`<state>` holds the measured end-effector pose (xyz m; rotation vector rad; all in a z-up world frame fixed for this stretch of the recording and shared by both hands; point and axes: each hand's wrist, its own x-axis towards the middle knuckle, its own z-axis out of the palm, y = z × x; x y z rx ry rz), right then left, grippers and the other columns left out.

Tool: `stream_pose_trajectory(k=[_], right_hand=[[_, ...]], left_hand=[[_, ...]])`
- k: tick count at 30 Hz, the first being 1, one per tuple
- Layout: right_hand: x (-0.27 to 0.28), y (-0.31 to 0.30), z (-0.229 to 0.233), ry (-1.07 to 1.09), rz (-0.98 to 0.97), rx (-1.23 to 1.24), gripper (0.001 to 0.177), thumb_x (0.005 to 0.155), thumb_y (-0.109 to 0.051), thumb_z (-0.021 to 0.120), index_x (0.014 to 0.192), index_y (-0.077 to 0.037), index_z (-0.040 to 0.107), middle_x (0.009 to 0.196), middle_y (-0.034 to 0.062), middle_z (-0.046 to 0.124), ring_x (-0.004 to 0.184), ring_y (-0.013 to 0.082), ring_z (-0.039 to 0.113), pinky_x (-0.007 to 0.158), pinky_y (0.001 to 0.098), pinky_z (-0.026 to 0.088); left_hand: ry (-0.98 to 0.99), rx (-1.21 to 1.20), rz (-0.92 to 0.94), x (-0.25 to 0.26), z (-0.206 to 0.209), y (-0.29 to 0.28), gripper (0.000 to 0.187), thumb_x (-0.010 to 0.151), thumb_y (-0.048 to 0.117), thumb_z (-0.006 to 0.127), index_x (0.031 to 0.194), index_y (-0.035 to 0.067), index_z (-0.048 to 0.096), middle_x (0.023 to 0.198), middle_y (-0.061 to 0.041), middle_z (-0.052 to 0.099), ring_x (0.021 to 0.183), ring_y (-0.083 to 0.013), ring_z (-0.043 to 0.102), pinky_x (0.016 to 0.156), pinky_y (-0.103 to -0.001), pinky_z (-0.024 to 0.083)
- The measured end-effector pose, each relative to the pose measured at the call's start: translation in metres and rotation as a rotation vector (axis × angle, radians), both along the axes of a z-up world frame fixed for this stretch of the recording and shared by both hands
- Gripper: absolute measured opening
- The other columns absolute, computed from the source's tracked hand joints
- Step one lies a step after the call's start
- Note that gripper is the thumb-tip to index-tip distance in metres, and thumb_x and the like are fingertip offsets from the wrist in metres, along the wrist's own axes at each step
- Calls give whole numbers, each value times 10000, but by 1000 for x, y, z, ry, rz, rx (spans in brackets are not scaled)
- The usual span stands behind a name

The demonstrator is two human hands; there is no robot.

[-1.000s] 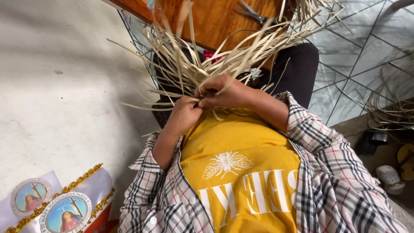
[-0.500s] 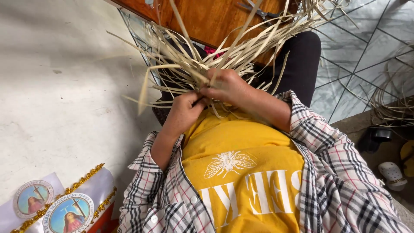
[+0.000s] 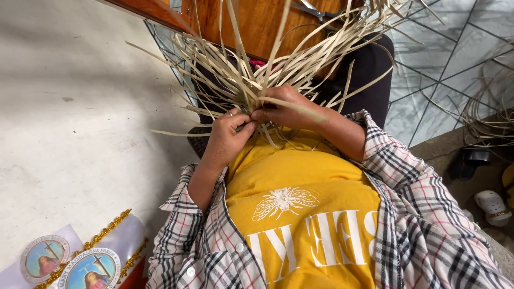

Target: The person is weaving dried plant strips together to create a decorative or functional craft item, occasionally using scissors to trim the material.

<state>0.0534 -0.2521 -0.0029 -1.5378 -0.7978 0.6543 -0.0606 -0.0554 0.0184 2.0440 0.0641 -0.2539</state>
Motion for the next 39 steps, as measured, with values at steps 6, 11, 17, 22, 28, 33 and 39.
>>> stream_pose_trajectory(k=[6,11,17,22,28,33,39], right_hand=[[-1,1,4,210,5,-74,221,972,-228,825,869,-46,754,668,61,703,623,141,665,629,297,556],[1,-1,2,301,4,-95,251,961,-228,831,809,-57,728,611,33,689,577,123,669,591,260,550],[2,3,-1,355,-15,-89,244,955,-237,839,835,-47,745,591,49,682,544,114,652,587,239,555],[-7,3,-26,368,-82,-77,237,952,-262,849,974,-38,776,633,78,718,539,125,669,580,265,576],[39,0,61,432,-299,-203,36,1074,-21,646,1107,-17,659,833,57,703,616,84,687,532,148,626],[45,-22,70,-63,-386,-197,140,1059,-8,725,1149,9,620,957,95,679,725,117,643,651,159,599],[-7,-8,30,-156,-196,43,149,933,-148,847,1051,-86,779,868,89,727,761,245,710,726,371,572]], left_hand=[[-34,-112,-42,6,-3,15,132,930,-64,672,956,34,757,928,-114,660,930,-295,694,827,-410,555],[-7,-192,38,9,-15,18,236,909,-116,624,968,76,749,884,-64,662,902,-208,685,849,-352,559],[-146,19,-22,10,6,-12,184,898,-109,565,877,-18,723,926,-186,706,898,-377,707,823,-440,578],[-24,20,58,-6,-13,-16,58,936,47,710,903,33,755,892,-139,721,925,-334,732,828,-432,583],[-9,35,50,-6,-3,-24,116,971,107,715,986,18,788,953,-91,794,817,-198,744,753,-315,588],[-206,80,185,0,0,-8,23,951,9,736,938,-6,747,873,-114,759,731,-196,694,661,-328,572],[-159,89,295,0,1,-3,111,977,42,739,869,15,741,771,-117,702,788,-225,720,718,-333,585]])
